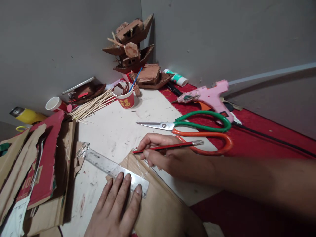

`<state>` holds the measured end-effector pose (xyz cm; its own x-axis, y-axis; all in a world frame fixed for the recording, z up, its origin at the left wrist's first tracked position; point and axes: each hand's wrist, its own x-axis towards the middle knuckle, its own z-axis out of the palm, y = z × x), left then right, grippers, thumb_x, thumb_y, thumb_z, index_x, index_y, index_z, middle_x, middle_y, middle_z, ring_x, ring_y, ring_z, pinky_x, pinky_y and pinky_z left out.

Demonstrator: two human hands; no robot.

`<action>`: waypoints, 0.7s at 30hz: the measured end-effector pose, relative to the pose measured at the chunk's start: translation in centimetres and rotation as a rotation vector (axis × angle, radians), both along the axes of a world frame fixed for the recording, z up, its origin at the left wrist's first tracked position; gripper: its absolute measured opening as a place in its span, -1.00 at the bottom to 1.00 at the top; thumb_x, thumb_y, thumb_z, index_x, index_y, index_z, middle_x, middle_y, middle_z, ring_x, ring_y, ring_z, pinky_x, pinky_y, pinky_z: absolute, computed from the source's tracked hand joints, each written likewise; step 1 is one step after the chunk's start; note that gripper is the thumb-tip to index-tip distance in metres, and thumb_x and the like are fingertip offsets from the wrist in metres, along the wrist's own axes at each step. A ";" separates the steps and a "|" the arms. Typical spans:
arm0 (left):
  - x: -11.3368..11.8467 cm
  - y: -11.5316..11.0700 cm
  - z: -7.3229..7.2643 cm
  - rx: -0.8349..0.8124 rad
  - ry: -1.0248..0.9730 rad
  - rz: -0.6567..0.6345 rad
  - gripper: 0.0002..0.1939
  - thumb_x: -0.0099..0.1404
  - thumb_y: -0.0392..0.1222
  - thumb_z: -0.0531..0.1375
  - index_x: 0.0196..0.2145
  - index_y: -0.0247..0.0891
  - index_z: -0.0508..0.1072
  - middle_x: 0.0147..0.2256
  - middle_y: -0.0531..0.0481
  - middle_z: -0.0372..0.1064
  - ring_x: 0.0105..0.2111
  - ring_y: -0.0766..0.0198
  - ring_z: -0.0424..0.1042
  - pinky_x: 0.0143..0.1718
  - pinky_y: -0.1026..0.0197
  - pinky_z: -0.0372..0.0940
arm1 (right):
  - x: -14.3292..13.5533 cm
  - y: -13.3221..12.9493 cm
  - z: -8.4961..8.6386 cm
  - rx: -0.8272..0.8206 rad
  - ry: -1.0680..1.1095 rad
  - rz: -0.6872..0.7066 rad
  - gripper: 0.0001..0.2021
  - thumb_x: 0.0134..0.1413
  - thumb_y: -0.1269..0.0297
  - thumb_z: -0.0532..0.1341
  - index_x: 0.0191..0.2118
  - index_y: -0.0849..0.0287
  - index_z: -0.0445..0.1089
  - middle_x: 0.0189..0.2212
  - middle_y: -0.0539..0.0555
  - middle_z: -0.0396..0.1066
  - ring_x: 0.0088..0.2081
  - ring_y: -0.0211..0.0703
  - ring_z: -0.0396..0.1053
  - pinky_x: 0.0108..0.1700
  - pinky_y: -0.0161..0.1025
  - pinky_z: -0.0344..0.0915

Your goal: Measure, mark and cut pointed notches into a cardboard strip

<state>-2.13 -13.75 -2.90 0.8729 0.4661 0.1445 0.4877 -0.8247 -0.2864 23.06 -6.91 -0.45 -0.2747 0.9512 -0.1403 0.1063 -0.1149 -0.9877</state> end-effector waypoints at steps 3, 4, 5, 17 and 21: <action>0.0 0.1 0.6 0.008 0.068 -0.010 -0.48 0.50 -0.17 -0.08 0.34 -0.32 0.16 0.18 -0.29 0.32 0.25 -0.10 0.18 0.31 -0.05 -0.09 | -0.1 0.0 0.2 -0.034 -0.020 0.022 -0.87 0.02 0.36 0.16 -0.30 0.17 0.45 -0.43 0.04 0.51 -0.47 -0.21 0.38 -0.47 -0.30 0.24; 0.0 0.2 0.8 0.012 0.075 -0.011 -0.49 0.50 -0.15 -0.08 0.34 -0.32 0.17 0.18 -0.29 0.33 0.24 -0.10 0.20 0.30 -0.05 -0.07 | -0.1 0.0 0.1 -0.030 -0.020 0.024 -0.86 0.02 0.36 0.16 -0.30 0.18 0.46 -0.42 0.06 0.53 -0.44 -0.18 0.42 -0.43 -0.28 0.28; 0.0 0.2 0.9 0.016 0.076 -0.011 -0.49 0.50 -0.16 -0.08 0.33 -0.32 0.18 0.17 -0.29 0.33 0.23 -0.10 0.22 0.29 -0.05 -0.04 | 0.0 0.0 0.1 -0.012 -0.019 0.031 -0.84 0.02 0.38 0.16 -0.30 0.17 0.48 -0.41 0.06 0.54 -0.40 -0.15 0.45 -0.40 -0.27 0.30; 0.4 0.3 1.2 0.018 0.024 -0.006 -0.35 0.42 0.22 -0.02 0.24 -0.28 0.32 0.15 -0.27 0.37 0.24 -0.17 0.18 0.15 -0.07 0.22 | -0.9 -0.2 -1.6 0.299 -0.065 0.198 -0.80 -0.01 0.52 0.20 -0.27 0.20 0.53 -0.38 -0.02 0.58 -0.38 -0.25 0.47 -0.35 -0.37 0.30; 0.2 0.1 0.4 -0.005 -0.005 0.009 -0.18 0.27 0.41 0.04 0.25 -0.25 0.32 0.19 -0.29 0.30 0.29 -0.28 0.07 0.15 -0.13 0.21 | -1.3 -0.1 -1.9 0.289 -0.087 0.196 -0.79 0.08 0.48 0.19 -0.21 0.18 0.55 -0.31 0.02 0.60 -0.31 -0.21 0.50 -0.27 -0.32 0.35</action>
